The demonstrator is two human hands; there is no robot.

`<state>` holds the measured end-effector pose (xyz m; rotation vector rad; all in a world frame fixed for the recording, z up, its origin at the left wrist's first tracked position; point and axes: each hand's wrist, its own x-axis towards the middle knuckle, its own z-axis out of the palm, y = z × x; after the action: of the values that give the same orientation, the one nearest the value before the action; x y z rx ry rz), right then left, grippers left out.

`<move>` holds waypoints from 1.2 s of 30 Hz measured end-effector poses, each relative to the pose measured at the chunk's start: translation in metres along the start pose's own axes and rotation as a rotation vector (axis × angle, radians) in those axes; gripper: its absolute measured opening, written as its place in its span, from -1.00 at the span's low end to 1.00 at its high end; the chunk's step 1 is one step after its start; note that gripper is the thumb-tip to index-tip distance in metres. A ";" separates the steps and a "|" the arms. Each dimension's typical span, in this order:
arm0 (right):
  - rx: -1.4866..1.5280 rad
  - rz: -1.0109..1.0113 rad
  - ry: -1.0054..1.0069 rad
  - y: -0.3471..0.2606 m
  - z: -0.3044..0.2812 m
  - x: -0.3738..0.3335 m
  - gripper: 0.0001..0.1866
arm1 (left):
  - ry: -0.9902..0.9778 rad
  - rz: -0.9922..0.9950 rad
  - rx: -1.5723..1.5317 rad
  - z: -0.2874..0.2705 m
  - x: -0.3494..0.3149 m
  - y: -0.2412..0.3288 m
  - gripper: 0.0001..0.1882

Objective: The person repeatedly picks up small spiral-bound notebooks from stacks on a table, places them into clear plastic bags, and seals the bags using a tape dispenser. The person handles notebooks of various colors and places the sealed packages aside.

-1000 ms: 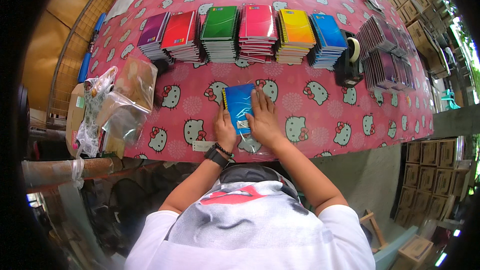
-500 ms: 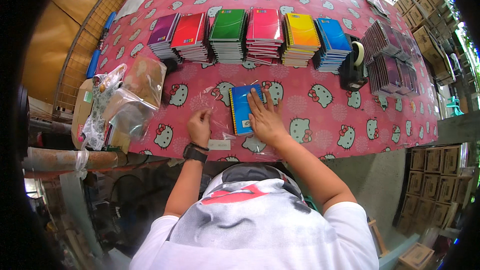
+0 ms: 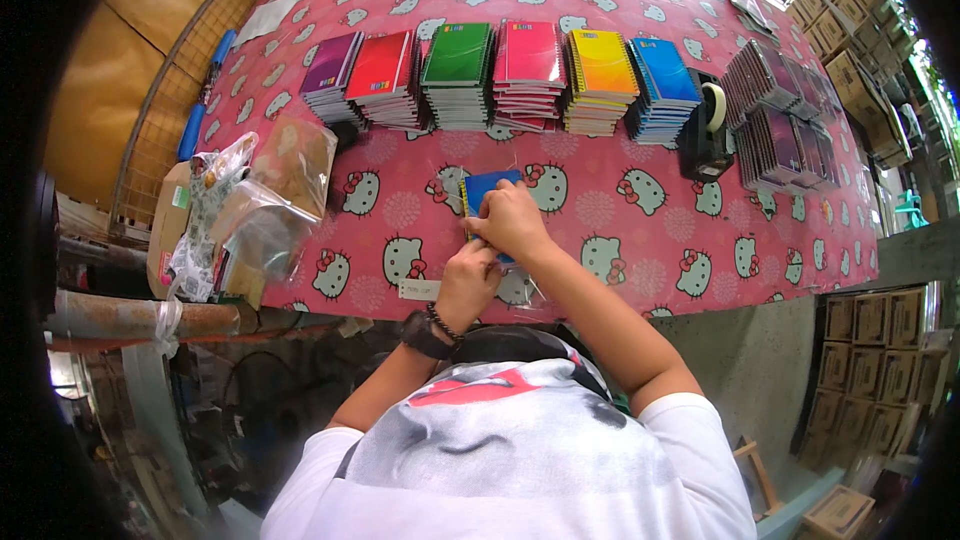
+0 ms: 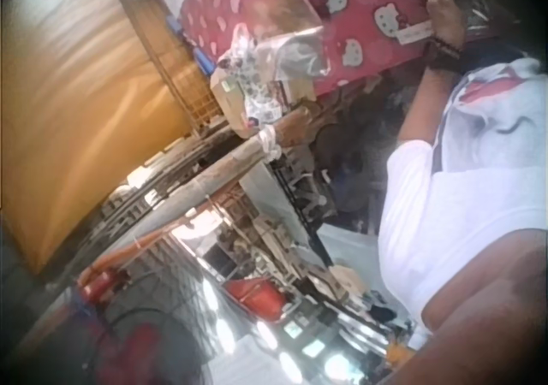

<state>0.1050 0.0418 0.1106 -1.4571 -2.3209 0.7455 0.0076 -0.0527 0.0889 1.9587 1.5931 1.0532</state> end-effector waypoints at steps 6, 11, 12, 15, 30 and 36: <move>0.010 0.021 0.015 0.007 0.005 -0.001 -0.81 | 0.452 -0.140 -0.169 -0.041 0.037 -0.082 -0.70; 0.055 0.010 -0.043 0.003 0.001 0.000 -0.77 | -0.119 0.190 0.146 -0.039 0.121 -0.176 -0.80; 0.064 0.013 -0.034 0.007 0.002 -0.001 -0.77 | -0.251 0.043 0.119 -0.048 0.146 -0.162 -0.83; 0.089 -0.013 -0.032 0.013 0.003 -0.003 -0.77 | -0.058 0.094 0.063 -0.042 0.171 -0.141 -0.88; -0.204 -0.322 -0.274 0.031 -0.024 -0.019 -0.30 | -0.078 0.077 0.005 -0.004 0.014 -0.083 -0.32; -0.259 -0.200 -0.332 0.049 -0.030 -0.022 0.04 | -0.181 0.091 -0.007 0.004 0.016 -0.088 -0.26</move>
<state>0.1658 0.0474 0.1075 -1.2464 -2.8573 0.6945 -0.0449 -0.0129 0.0285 2.0740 1.4147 0.8855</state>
